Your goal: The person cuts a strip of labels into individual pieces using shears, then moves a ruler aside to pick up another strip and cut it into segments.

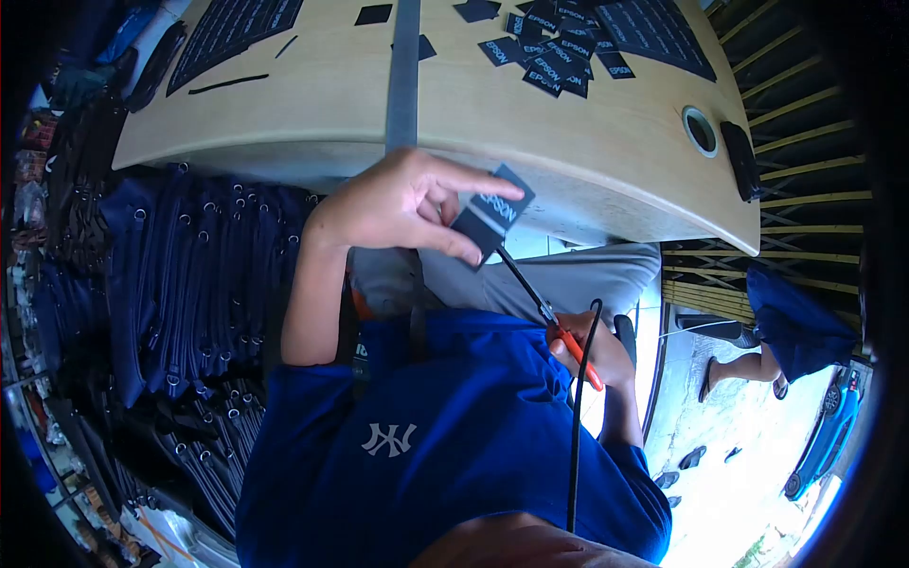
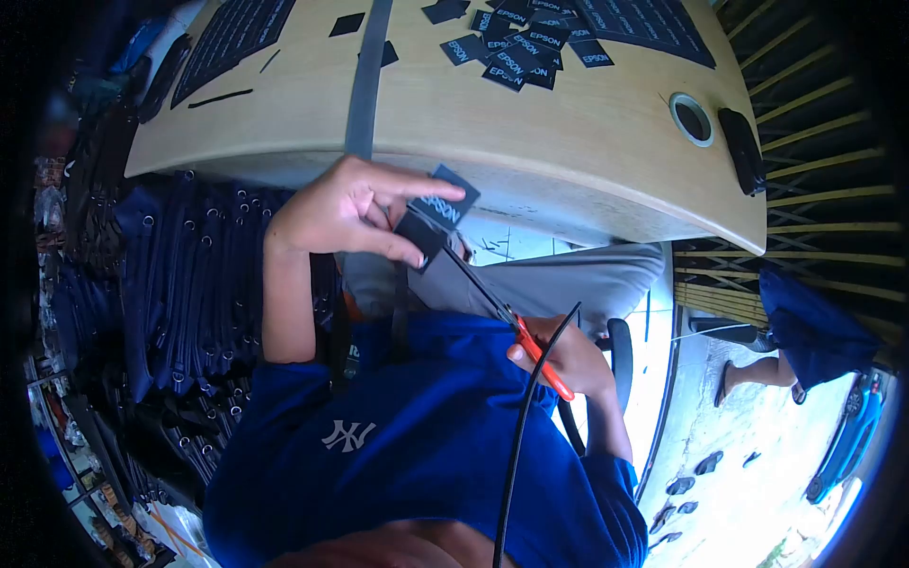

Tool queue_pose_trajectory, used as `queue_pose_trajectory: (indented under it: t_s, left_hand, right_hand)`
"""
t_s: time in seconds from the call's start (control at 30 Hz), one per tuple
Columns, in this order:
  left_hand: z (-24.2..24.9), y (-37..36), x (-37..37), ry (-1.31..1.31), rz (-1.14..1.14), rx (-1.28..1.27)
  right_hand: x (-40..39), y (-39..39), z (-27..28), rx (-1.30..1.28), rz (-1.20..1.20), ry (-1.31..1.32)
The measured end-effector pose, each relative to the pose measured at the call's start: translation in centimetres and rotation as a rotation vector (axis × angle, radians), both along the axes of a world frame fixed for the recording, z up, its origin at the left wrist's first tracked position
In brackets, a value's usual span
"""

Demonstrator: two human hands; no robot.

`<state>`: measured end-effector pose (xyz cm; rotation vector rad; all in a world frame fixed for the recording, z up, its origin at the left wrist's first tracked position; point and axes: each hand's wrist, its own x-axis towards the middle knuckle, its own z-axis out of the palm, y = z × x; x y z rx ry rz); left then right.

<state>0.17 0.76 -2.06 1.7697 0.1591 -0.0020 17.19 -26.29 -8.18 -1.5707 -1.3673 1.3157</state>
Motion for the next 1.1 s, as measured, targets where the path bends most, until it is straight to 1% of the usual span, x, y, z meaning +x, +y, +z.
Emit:
queue_pose_trajectory:
  t_s: [0.03, 0.1, 0.13, 0.17, 0.23, 0.27, 0.33, 0.4, 0.47, 0.5, 0.57, 0.6, 0.63, 0.7, 0.77, 0.83, 0.87, 0.9, 0.97, 1.0, 1.1]
  left_hand:
    - [0.9, 0.2, 0.5, -0.049, 0.028, -0.007]
    - [1.6, 1.4, 1.8, -0.113, 0.071, 0.033]
    - [3.1, 1.8, 2.6, 0.001, 0.11, 0.225]
    - [2.1, 2.8, 3.8, -0.096, 0.156, 0.229]
    - [2.1, 4.5, 6.5, -0.225, 0.171, 0.385]
    - [1.9, 5.3, 8.0, -0.254, 0.178, 0.419]
    - [2.4, 6.4, 10.3, -0.205, 0.194, 0.47]
    - [0.9, 8.1, 12.1, -0.195, 0.189, 0.51]
    - [-0.4, 9.5, 13.1, -0.393, 0.178, 0.916]
    - [0.2, 9.3, 13.2, -0.401, 0.168, 0.925]
    - [1.0, 8.6, 13.0, -0.229, 0.335, 0.707]
    - [0.9, 8.7, 13.1, -0.255, 0.357, 0.856]
    - [1.1, 8.8, 13.5, -0.256, 0.349, 0.864]
    - [1.4, 8.9, 14.5, -0.303, 0.261, 0.816]
    - [0.5, 9.1, 16.6, -0.313, 0.266, 0.851]
    - [0.8, 8.6, 18.5, -0.391, 0.189, 0.961]
    - [0.8, 8.2, 19.6, -0.431, 0.193, 0.949]
    - [1.3, 7.5, 20.5, -0.421, 0.147, 0.934]
    - [0.3, 7.0, 22.4, -0.393, 0.178, 1.014]
    - [0.0, 6.8, 22.9, -0.32, 0.188, 1.082]
    - [-0.7, 6.8, 23.7, -0.287, 0.202, 1.014]
  right_hand:
    - [0.0, -0.3, -0.4, -0.029, -0.01, -0.009]
    - [-0.2, -0.8, -0.6, 0.003, -0.045, -0.006]
    - [-0.3, -0.9, -0.7, 0.029, -0.076, -0.002]
    - [-0.4, -1.0, -0.9, 0.041, -0.085, -0.01]
    - [-0.4, -1.2, -1.0, 0.005, -0.092, 0.003]
    - [-0.5, -1.2, -0.9, -0.007, -0.101, 0.013]
    - [-0.6, -1.2, -0.9, 0.001, -0.113, 0.014]
    - [-0.7, -1.3, -0.8, 0.003, -0.134, 0.027]
    - [-0.6, -1.7, -1.0, 0.004, -0.155, 0.024]
    - [-0.6, -1.8, -1.2, -0.01, -0.169, 0.03]
    - [-0.7, -2.0, -1.7, 0.014, -0.187, 0.051]
    - [-0.7, -2.0, -1.8, 0.008, -0.194, 0.056]
    - [-0.7, -1.9, -1.9, 0.0, -0.201, 0.061]
    - [-0.6, -1.7, -2.2, 0.01, -0.191, 0.065]
    - [-0.8, -1.4, -2.5, 0.019, -0.182, 0.063]
    - [-1.1, -1.1, -2.6, 0.112, -0.16, 0.048]
    - [-1.2, -1.1, -2.7, 0.115, -0.149, 0.052]
    - [-1.2, -1.0, -2.7, 0.12, -0.154, 0.048]
    - [-1.4, -1.1, -2.7, 0.141, -0.162, 0.074]
    - [-1.4, -1.2, -2.8, 0.134, -0.169, 0.093]
    - [-1.5, -1.8, -2.9, 0.114, -0.223, 0.116]
